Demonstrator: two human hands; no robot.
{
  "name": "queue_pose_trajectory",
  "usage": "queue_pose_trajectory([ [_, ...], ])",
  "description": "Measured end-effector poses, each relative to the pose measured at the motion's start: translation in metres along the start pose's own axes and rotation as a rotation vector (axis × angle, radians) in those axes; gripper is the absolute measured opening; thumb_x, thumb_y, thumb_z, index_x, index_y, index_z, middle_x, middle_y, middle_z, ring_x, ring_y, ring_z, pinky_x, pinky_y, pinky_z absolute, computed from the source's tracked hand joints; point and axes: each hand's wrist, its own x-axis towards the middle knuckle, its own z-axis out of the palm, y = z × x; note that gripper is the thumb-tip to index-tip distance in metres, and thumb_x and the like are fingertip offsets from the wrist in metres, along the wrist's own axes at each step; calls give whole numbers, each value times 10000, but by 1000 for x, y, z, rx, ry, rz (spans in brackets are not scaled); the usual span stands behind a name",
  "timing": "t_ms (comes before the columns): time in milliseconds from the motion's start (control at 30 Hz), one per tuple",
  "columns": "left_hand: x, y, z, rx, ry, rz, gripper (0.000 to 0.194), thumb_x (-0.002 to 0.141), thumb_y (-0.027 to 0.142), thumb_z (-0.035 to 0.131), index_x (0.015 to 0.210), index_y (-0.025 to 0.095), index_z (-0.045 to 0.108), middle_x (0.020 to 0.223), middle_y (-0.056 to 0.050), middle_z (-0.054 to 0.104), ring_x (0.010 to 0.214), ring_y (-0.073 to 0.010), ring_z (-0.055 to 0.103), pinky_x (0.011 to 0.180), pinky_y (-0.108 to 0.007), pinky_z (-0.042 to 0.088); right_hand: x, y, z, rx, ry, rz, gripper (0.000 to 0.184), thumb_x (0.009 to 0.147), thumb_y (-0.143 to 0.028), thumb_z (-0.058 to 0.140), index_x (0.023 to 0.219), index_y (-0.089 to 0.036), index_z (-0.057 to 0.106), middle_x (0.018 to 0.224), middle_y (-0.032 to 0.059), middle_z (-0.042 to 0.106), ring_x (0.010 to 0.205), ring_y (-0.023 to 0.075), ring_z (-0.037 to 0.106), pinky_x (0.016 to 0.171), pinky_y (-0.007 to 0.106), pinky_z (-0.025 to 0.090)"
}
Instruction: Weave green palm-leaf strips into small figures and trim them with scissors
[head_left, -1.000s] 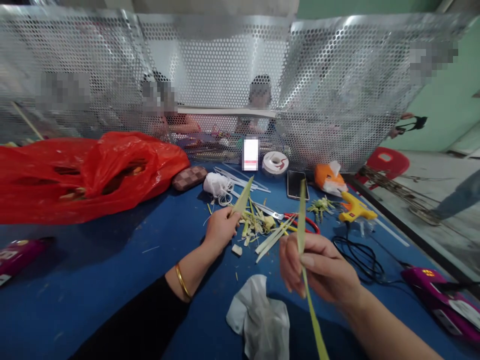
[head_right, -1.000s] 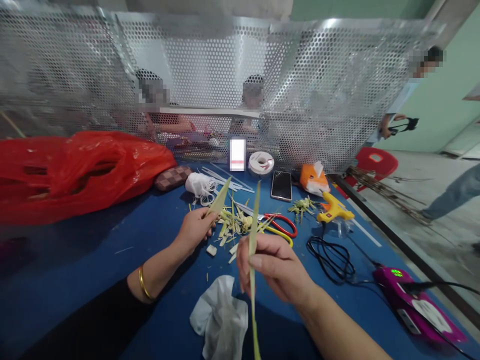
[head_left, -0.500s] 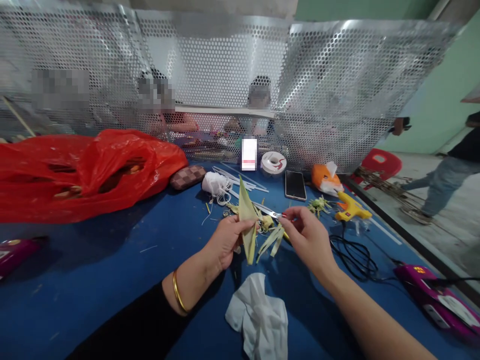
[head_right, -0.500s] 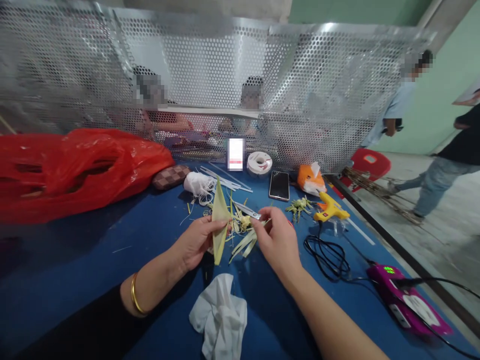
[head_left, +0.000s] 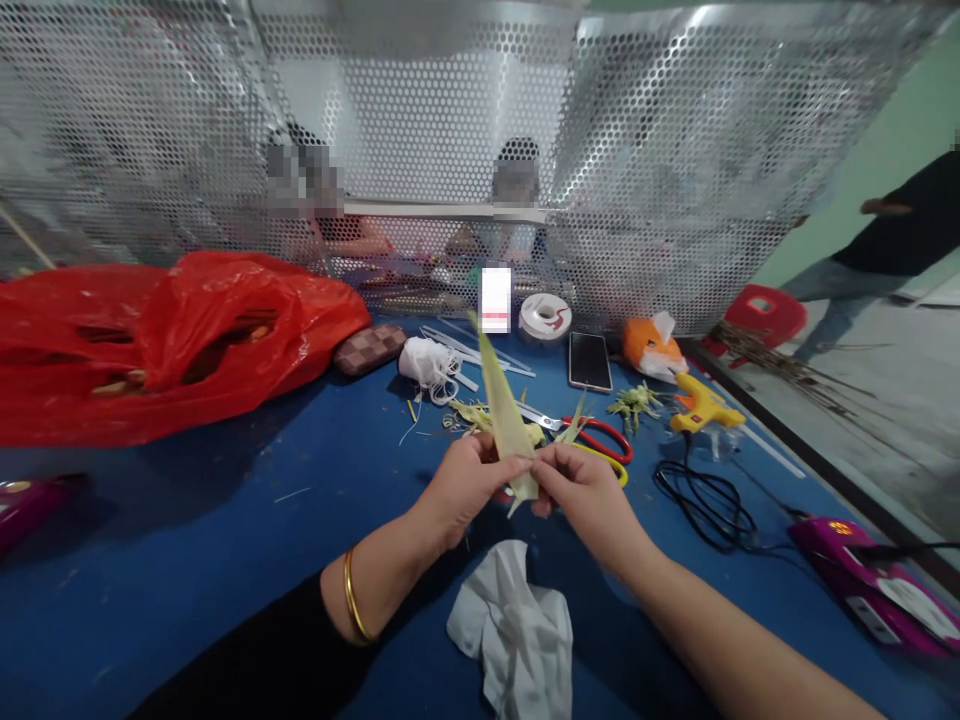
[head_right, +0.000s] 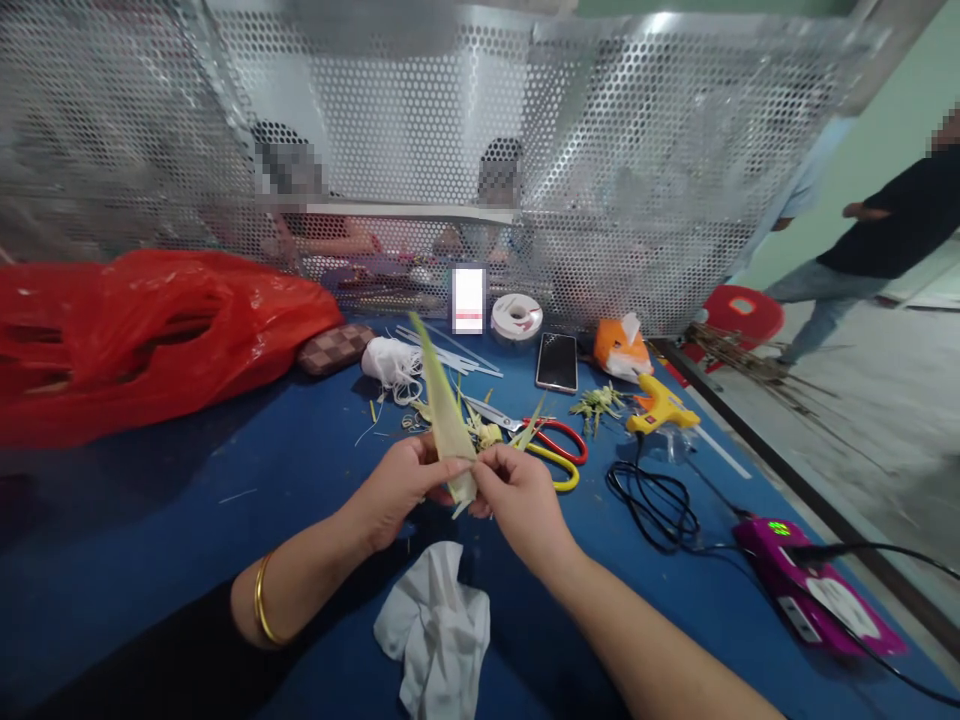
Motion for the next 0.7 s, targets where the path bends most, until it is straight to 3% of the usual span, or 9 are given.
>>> queue_pose_trajectory([
  [133,-2,0,3,79,-77,-100,261,690,97,645,948,92,681,696,-39,686,535,-101,589,528,-220,477,3,-1,-1,83,16,34,304,710,-462,691,666,-179,588,478,-24,595,444,118,544,492,247,465],
  [367,0,2,3,4,48,-57,199,697,-10,597,852,94,665,703,-19,692,501,-69,582,557,-208,505,5,2,-3,62,-46,54,286,681,-417,729,690,-161,601,525,-25,609,469,105,548,504,234,444],
  [700,0,-2,1,-36,24,-83,160,651,2,680,787,86,681,659,-37,695,546,-108,623,562,-220,507,5,4,-2,117,-33,115,359,625,-472,769,663,-155,604,518,-16,616,439,96,535,475,226,435],
])
